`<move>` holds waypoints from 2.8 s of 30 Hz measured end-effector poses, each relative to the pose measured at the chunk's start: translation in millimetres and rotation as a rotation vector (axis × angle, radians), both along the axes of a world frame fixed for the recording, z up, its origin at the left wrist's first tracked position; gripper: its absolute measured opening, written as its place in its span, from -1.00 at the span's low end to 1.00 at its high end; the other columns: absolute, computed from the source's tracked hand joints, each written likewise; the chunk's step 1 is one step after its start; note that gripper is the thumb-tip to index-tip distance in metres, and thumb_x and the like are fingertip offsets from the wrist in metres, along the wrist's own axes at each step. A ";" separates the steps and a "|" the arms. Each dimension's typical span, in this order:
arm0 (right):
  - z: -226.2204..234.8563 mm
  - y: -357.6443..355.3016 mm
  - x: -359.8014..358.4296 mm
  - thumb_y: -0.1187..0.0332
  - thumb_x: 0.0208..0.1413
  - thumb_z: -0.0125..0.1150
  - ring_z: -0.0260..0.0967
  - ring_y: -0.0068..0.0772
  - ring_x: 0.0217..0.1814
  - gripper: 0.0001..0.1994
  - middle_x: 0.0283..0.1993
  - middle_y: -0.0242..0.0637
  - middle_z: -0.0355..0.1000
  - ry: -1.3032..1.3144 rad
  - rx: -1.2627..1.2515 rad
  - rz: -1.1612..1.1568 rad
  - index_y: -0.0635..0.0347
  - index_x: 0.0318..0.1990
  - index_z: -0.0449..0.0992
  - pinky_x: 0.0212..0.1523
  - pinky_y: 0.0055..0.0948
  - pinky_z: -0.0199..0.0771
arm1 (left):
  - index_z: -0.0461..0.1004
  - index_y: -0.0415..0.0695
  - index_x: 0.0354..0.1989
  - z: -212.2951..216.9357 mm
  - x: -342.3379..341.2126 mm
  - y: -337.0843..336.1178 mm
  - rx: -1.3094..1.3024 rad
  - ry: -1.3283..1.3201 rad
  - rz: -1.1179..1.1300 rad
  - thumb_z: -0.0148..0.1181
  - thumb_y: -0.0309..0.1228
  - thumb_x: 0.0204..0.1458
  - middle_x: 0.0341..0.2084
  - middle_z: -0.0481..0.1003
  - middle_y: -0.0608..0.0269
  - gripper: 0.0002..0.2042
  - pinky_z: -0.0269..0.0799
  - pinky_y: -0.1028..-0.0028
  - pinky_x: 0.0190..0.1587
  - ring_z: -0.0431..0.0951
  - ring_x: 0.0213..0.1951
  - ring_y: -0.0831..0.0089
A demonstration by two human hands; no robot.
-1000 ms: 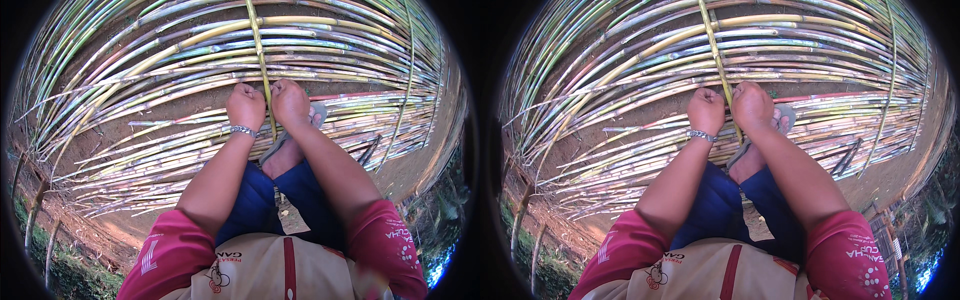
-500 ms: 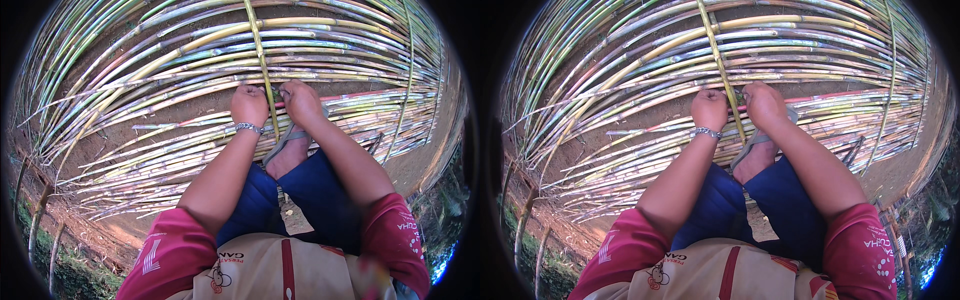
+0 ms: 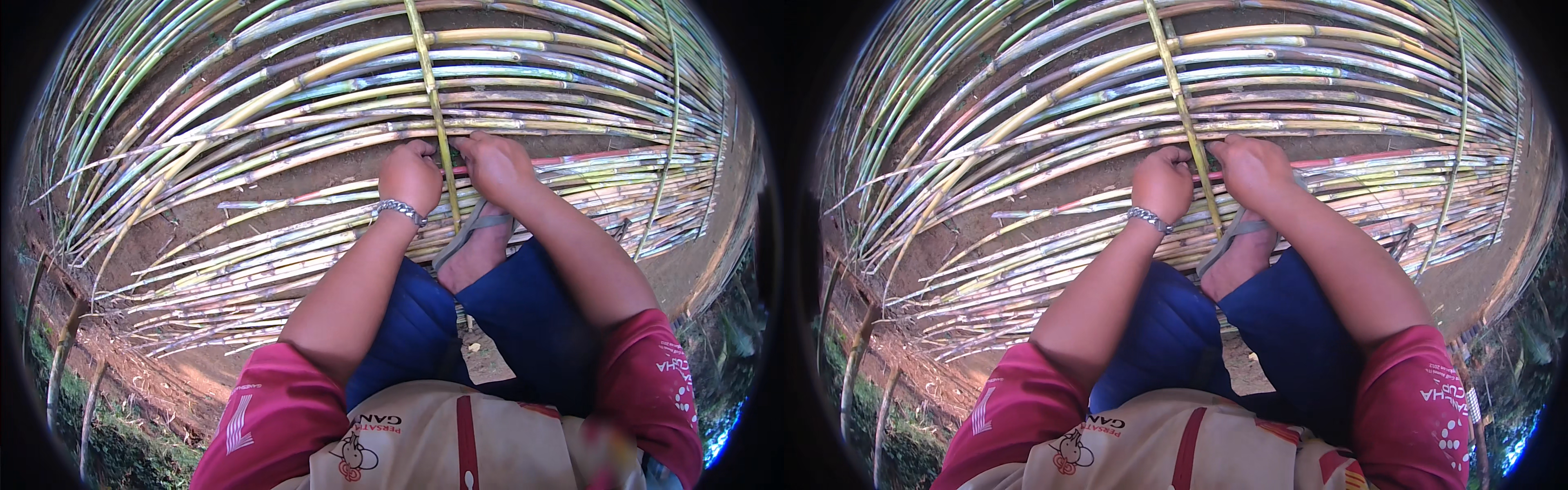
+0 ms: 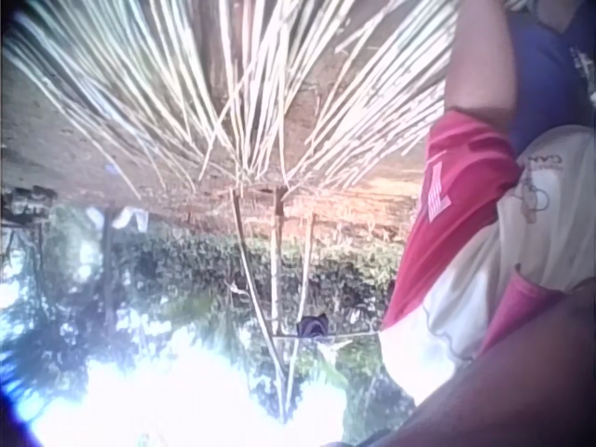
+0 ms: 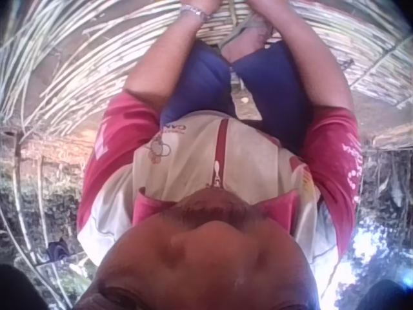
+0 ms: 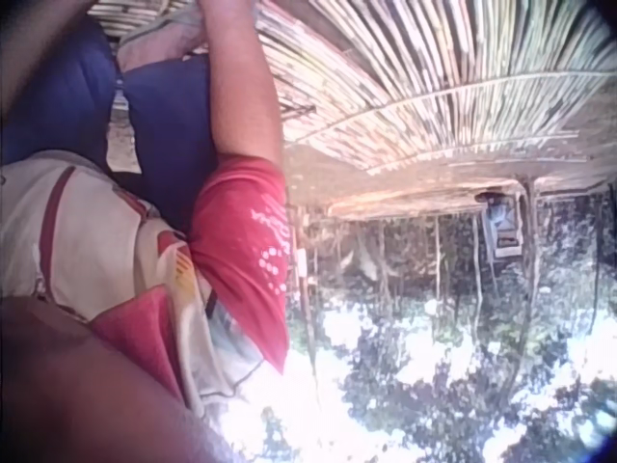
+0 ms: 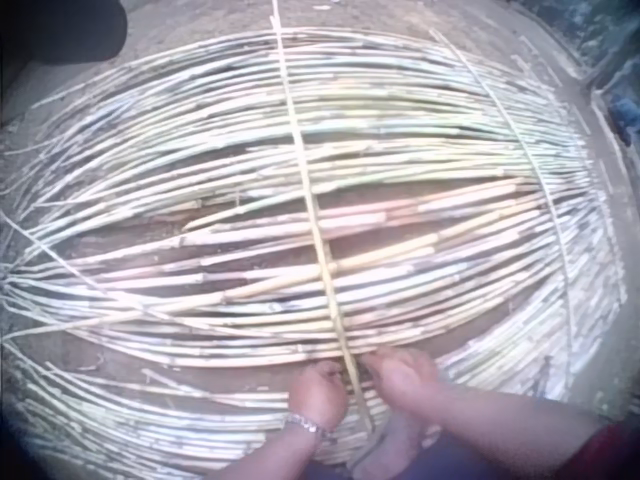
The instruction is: The person sits on the ground and weaves thin bamboo strips into a larger bamboo mat structure. They use their hands to interlace the strips and a metal tool to tighten the weave and secure the structure.
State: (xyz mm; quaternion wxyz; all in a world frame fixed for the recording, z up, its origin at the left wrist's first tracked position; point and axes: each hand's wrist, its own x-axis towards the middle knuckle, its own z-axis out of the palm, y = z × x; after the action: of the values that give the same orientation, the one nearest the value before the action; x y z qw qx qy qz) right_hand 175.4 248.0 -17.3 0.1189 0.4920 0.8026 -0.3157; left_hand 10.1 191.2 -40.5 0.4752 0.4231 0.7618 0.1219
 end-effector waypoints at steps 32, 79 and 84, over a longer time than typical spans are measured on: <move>2.8 -7.0 -3.0 0.45 0.10 0.19 0.63 0.02 -0.20 -0.77 -0.21 -0.13 0.59 -0.039 -0.012 0.155 0.16 -0.09 0.63 -0.18 -0.05 0.63 | 0.63 -0.18 -0.15 13.6 -4.4 -7.6 0.092 0.078 -0.241 0.26 -0.46 0.09 -0.19 0.56 -0.09 -0.83 0.54 0.01 -0.04 0.63 -0.13 -0.10; 28.1 -33.8 0.6 0.24 0.31 0.11 0.64 0.02 -0.15 -0.78 -0.18 -0.07 0.64 -0.161 -0.148 0.073 0.11 -0.13 0.63 -0.16 -0.03 0.64 | 0.52 -0.07 -0.15 -16.1 -8.5 -54.9 0.569 0.131 -0.379 0.22 -0.50 0.02 -0.35 0.40 0.09 -0.80 0.43 0.09 -0.09 0.51 -0.19 0.05; 18.5 -24.3 6.3 0.12 0.28 0.20 0.62 0.08 -0.17 -0.76 -0.26 -0.11 0.63 -0.115 -0.158 0.049 0.07 -0.24 0.65 -0.18 0.04 0.60 | 0.51 -0.04 -0.10 -12.7 -0.3 -49.3 0.499 0.216 -0.353 0.25 -0.47 0.01 -0.34 0.40 0.11 -0.75 0.43 0.09 -0.10 0.50 -0.19 0.07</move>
State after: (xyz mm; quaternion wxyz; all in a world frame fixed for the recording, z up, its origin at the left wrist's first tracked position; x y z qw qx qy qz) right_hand 181.8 223.6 1.2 0.2111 0.4785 0.7788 -0.3462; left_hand 9.8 141.9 -53.3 0.2870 0.6628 0.6690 0.1751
